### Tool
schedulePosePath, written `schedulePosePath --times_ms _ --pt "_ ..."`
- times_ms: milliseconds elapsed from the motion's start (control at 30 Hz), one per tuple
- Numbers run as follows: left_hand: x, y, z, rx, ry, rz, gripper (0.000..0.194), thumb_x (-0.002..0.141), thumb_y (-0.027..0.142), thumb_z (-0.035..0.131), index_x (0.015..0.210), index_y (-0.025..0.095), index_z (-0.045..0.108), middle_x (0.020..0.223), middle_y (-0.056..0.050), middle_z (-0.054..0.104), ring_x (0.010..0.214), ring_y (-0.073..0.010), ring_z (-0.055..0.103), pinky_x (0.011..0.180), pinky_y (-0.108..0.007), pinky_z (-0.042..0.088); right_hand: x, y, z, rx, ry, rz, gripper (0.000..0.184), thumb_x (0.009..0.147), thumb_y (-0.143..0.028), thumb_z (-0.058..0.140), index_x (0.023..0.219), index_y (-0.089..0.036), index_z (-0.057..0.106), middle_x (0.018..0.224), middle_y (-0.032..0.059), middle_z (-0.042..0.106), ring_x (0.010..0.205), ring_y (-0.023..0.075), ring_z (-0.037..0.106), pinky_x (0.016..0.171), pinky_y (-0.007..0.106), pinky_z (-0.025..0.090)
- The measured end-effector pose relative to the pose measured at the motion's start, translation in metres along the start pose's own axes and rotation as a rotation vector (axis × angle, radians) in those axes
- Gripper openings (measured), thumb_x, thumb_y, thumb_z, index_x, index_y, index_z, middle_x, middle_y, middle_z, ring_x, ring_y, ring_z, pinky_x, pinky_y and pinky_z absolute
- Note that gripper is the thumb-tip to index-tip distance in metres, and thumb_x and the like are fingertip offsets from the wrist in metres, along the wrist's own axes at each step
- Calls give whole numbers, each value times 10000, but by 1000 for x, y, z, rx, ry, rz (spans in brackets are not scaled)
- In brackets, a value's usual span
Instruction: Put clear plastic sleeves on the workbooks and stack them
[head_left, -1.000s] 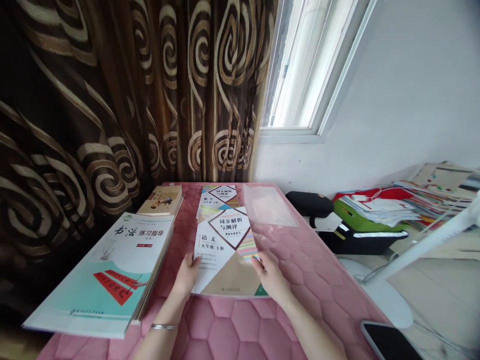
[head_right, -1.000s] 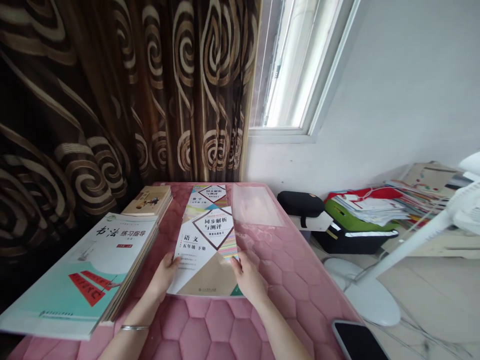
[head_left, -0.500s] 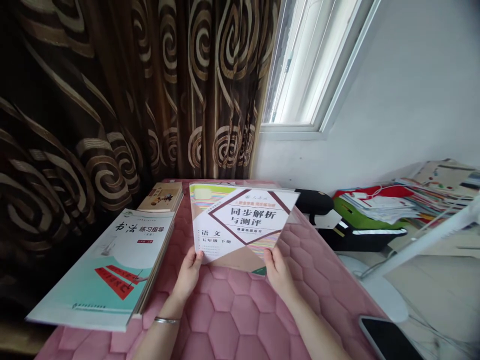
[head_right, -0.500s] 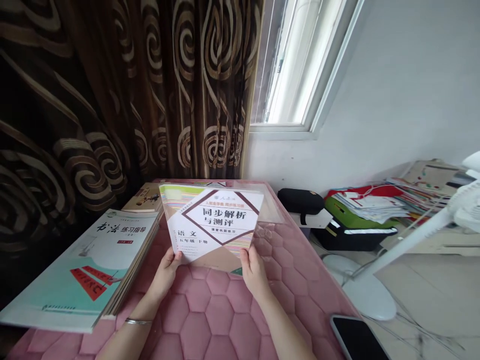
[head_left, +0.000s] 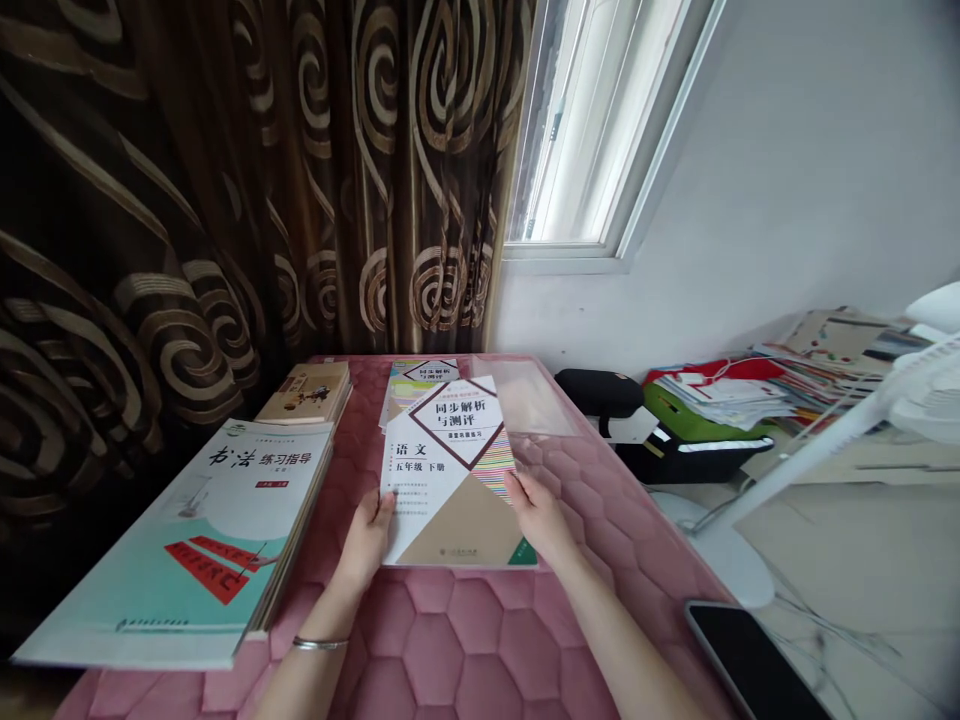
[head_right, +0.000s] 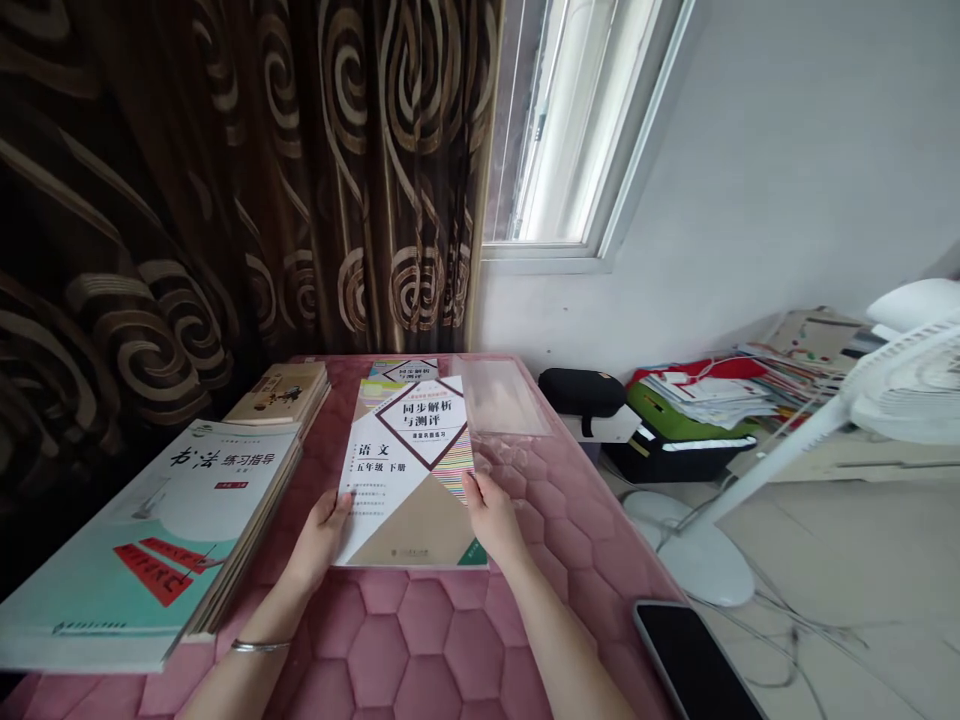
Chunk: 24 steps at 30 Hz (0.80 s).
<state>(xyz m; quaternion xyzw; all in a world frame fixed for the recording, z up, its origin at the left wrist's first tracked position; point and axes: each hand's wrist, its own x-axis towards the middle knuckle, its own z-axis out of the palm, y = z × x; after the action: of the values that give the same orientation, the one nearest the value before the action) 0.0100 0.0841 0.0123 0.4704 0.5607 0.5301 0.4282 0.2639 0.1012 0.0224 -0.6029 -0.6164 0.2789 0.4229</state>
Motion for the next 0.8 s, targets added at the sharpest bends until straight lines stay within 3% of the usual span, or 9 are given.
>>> schedulePosePath --times_ms 167,267,400,567,700,800 --pt "-2 -3 4 -167 -131 -208 526 589 618 699 796 145 597 717 -54 675 678 -200 616 623 -282 431 3 7 0 59 -86 99 370 864 -494 398 899 -227 650 988 68 717 920 236 644 796 316 489" --pt "-2 -4 4 -210 -142 -241 508 569 584 722 797 147 595 723 -54 676 676 -197 618 650 -293 441 3 10 0 87 -115 109 387 858 -499 401 889 -215 662 967 73 722 920 240 649 802 318 495" --pt "-6 6 5 15 -29 -54 391 647 531 679 751 164 590 750 -62 668 748 -215 598 706 -298 428 -3 9 -1 133 -60 74 397 844 -511 407 924 -221 666 990 71 717 941 253 647 820 324 497" --pt "-24 41 3 354 56 137 152 829 342 508 765 205 530 714 -52 611 671 -197 563 630 -282 373 -12 0 -5 119 21 94 381 794 -558 456 910 -263 668 969 45 723 928 263 647 816 325 506" --pt "-39 70 -20 458 110 167 123 838 310 486 746 229 491 675 -38 573 648 -205 551 627 -289 358 -19 -16 -2 156 -64 17 435 784 -617 464 919 -260 674 982 67 717 946 275 640 803 313 518" --pt "-43 82 -59 478 134 167 173 819 340 501 682 238 471 631 -14 551 635 -196 534 645 -289 369 -28 -42 9 178 -182 -85 460 819 -610 448 1008 -249 659 1065 83 695 993 269 626 846 313 510"
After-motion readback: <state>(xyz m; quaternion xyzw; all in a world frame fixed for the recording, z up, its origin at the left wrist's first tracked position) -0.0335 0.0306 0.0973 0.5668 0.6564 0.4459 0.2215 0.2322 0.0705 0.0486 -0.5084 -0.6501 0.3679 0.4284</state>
